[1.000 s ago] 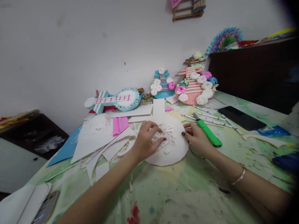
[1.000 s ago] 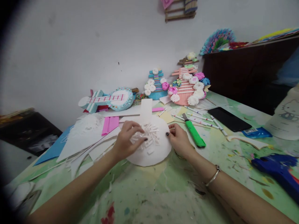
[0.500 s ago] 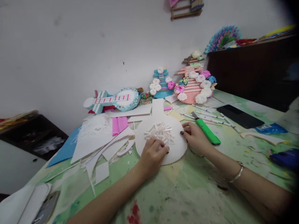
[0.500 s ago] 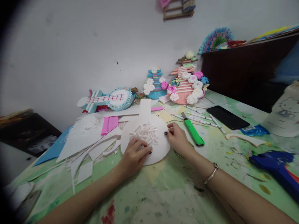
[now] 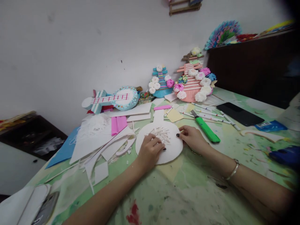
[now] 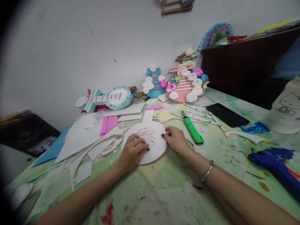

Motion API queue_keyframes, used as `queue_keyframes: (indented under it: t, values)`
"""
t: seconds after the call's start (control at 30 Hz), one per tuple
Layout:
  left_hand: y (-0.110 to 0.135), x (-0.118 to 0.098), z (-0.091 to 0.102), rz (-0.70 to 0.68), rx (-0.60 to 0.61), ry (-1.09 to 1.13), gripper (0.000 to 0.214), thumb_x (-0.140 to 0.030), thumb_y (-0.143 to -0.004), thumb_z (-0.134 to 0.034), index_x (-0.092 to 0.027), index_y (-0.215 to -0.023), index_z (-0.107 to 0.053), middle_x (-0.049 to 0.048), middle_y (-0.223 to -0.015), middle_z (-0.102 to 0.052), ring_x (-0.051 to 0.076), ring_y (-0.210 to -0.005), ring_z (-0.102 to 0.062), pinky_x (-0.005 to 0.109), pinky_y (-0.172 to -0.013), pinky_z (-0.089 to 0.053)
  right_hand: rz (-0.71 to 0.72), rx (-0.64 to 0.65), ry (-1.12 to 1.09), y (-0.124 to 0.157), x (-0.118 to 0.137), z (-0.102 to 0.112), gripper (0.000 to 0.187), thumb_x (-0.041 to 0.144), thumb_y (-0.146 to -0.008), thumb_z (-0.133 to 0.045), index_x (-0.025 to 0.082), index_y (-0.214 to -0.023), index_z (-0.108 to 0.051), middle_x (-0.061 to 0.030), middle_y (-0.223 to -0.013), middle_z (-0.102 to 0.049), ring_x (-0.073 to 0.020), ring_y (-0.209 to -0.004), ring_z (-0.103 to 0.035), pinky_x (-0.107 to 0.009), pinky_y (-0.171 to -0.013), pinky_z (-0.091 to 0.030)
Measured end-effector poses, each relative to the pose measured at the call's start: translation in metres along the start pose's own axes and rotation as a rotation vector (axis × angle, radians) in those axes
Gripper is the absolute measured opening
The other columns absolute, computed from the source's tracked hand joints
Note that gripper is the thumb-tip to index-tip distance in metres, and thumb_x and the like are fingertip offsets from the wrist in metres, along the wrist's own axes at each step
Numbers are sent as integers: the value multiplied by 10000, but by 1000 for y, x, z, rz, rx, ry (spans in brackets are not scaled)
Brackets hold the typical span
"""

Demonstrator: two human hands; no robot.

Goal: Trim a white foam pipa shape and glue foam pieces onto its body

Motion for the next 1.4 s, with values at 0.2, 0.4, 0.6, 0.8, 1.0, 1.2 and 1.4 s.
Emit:
queue_keyframes:
  t: [0.2,0.4,0.6,0.8,1.0,1.2,1.4]
  values:
    - [4,16,19,-6,51,110,247,-137,-845,-476,-200,-1003,-656,87,-918,-622,187,-871,-510,362,-774,-451,-16,29,120,1,3,3,102,211,-721,-606,198,-822,-610,-2,-595,-641,-134,-440,-522,-276,-509,-345]
    - [28,37,70,272,-18,77,146,-180,-839,-504,-204,-880,-642,61,-859,-613,172,-834,-552,307,-721,-453,91,-85,398,-1,8,20,66,175,-714,-565,209,-769,-578,-27,-669,-632,-182,-621,-553,-281,-535,-318]
    - [83,16,79,521,455,-105,254,-396,-783,-564,-182,-678,-478,30,-721,-543,181,-690,-493,294,-591,-393,-10,87,634,-4,-9,33,132,224,-594,-677,215,-568,-548,-46,-566,-566,-179,-528,-487,-286,-482,-253]
    - [104,-2,74,613,537,-117,128,-200,-831,-410,-177,-720,-468,53,-770,-536,192,-741,-494,315,-651,-396,-29,133,772,-5,-11,30,111,223,-622,-668,208,-616,-558,-62,-638,-588,-181,-577,-514,-280,-485,-280]
    - [105,-4,78,654,558,-19,133,-157,-821,-375,-174,-727,-468,53,-782,-538,178,-729,-481,298,-643,-382,-96,161,846,-6,-17,36,87,274,-667,-625,213,-711,-582,-88,-714,-595,-229,-663,-565,-290,-500,-283]
    - [100,4,81,720,432,72,98,-164,-802,-412,-174,-728,-476,29,-761,-546,157,-714,-492,273,-650,-379,-143,182,910,-8,-20,37,117,318,-711,-567,218,-771,-559,-93,-765,-603,-278,-740,-585,-295,-509,-305]
    - [88,15,83,685,361,162,60,-137,-756,-520,-179,-736,-558,3,-759,-615,142,-738,-548,252,-676,-398,-129,151,933,-4,-12,37,162,293,-747,-508,220,-886,-547,-104,-876,-611,-280,-826,-588,-296,-541,-315]
Point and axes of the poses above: each hand's wrist, its own y-axis away from the middle knuckle, its own z-axis out of the back of the hand, x = y × z, the point moved 3 cm from there along -y, towards the middle knuckle
